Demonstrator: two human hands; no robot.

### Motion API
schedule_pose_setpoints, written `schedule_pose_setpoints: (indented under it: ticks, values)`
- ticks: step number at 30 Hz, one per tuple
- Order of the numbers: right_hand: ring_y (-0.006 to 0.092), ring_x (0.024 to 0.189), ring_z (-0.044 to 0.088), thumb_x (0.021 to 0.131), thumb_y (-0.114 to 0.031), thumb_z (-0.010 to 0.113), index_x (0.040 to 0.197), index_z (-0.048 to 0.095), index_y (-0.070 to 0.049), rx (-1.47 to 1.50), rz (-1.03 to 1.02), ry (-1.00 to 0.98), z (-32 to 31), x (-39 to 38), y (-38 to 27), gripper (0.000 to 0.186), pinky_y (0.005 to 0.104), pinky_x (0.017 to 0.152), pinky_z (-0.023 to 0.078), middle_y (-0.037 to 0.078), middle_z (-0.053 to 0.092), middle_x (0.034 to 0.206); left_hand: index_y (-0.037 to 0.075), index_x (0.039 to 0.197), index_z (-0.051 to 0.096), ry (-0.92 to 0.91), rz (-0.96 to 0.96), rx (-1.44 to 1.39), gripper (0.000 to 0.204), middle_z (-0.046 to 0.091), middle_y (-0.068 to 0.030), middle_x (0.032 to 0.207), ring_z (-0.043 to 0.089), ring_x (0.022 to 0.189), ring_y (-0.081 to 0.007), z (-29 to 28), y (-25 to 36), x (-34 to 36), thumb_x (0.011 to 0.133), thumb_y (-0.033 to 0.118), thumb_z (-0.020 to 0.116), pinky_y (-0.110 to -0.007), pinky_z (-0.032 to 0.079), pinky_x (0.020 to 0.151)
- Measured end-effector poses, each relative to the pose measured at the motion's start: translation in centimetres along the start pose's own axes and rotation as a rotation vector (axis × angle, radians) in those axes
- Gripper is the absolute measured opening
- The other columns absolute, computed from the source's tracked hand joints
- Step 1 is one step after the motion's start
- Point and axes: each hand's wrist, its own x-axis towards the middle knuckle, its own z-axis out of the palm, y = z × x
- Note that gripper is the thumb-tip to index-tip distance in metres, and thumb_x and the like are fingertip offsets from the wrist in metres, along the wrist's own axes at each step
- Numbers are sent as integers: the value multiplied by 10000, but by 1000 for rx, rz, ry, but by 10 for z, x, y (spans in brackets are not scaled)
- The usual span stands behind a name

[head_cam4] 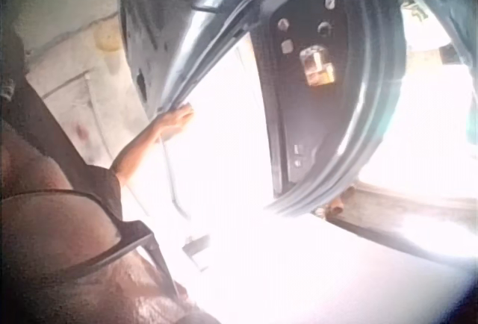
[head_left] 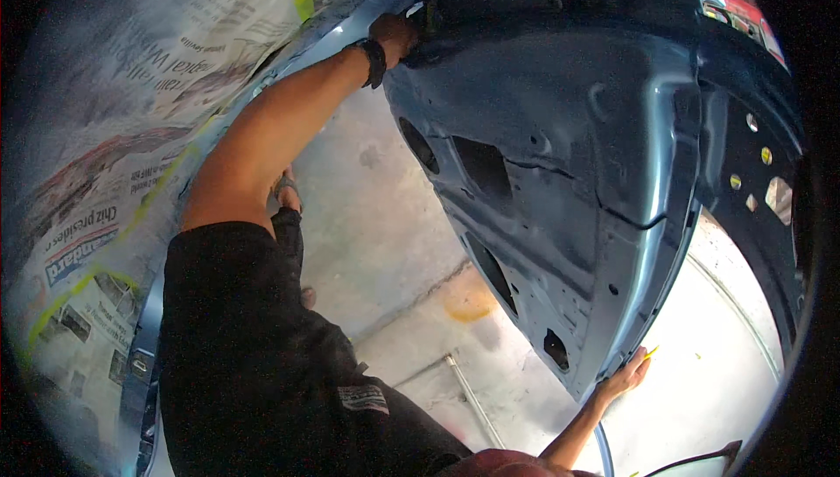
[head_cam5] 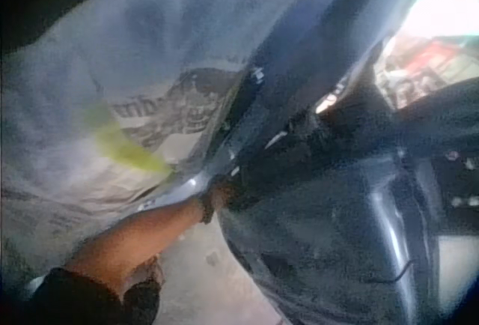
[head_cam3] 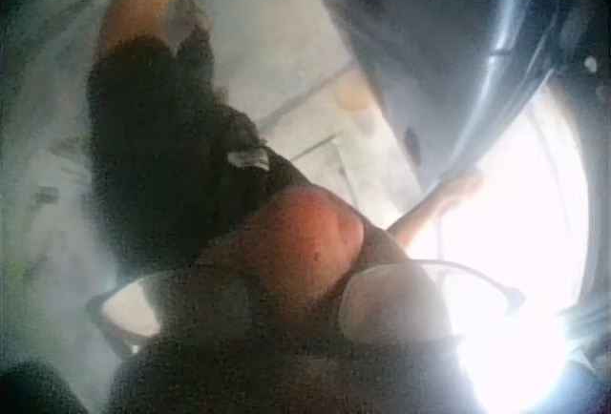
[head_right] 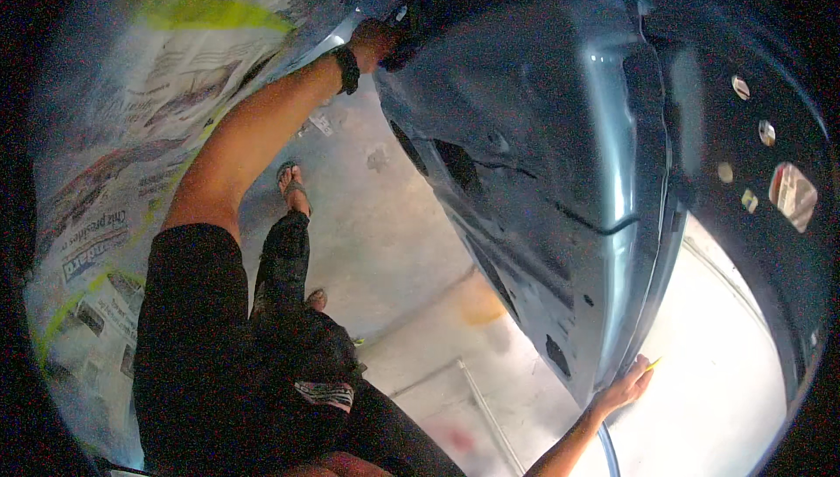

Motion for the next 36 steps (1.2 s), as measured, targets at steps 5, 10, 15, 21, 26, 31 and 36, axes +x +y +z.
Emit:
schedule_pose_setpoints:
  ticks: [5,10,15,21,26,31,36]
  values:
    - [204,857,529,964,-315,476,981,616,31,-52,109,-87,-11,2,15,373,329,795,426,96,580,903,31,1004,659,134,-188,-918,219,678,-92,911,624,839,-198,4,2,-21,901,202,570,-333,475,732]
    - [202,873,527,972,-290,478,1031,599,49,-15,60,-101,-11,5,15,365,333,826,422,101,586,932,41,1100,624,527,1,-850,230,603,-128,1056,587,1000,-246,-5,21,-60,873,60,591,-326,464,878]
    - [188,805,461,978,-312,488,1043,571,79,4,-2,8,5,-7,-20,405,326,779,398,81,537,860,91,1106,640,607,154,-553,298,555,-143,1101,561,1048,-311,-8,7,-65,813,45,664,-359,467,902]
    - [194,836,485,975,-312,483,1063,577,78,-78,15,-24,-7,4,5,411,323,808,404,99,556,900,160,1046,707,684,332,-450,254,571,-115,1024,549,1040,-298,-20,6,-55,803,90,688,-387,465,918]
    - [217,936,519,967,-333,495,1160,551,79,22,85,-62,-5,-1,-3,459,342,881,409,131,581,1026,89,974,686,592,353,-385,148,591,-124,984,571,988,-312,-27,10,-54,840,116,629,-398,479,889]
    - [195,883,498,968,-326,489,1083,560,62,-17,115,-111,-10,3,6,411,338,834,411,97,554,949,41,1029,610,606,433,-239,179,582,-151,989,570,969,-344,-25,1,-40,873,119,566,-413,482,870]
    - [194,884,496,966,-323,492,1072,561,64,1,88,-80,-7,5,6,407,336,834,411,97,553,943,25,1061,558,652,434,-234,202,568,-175,1002,565,948,-373,-19,-2,-28,892,131,528,-438,486,835]
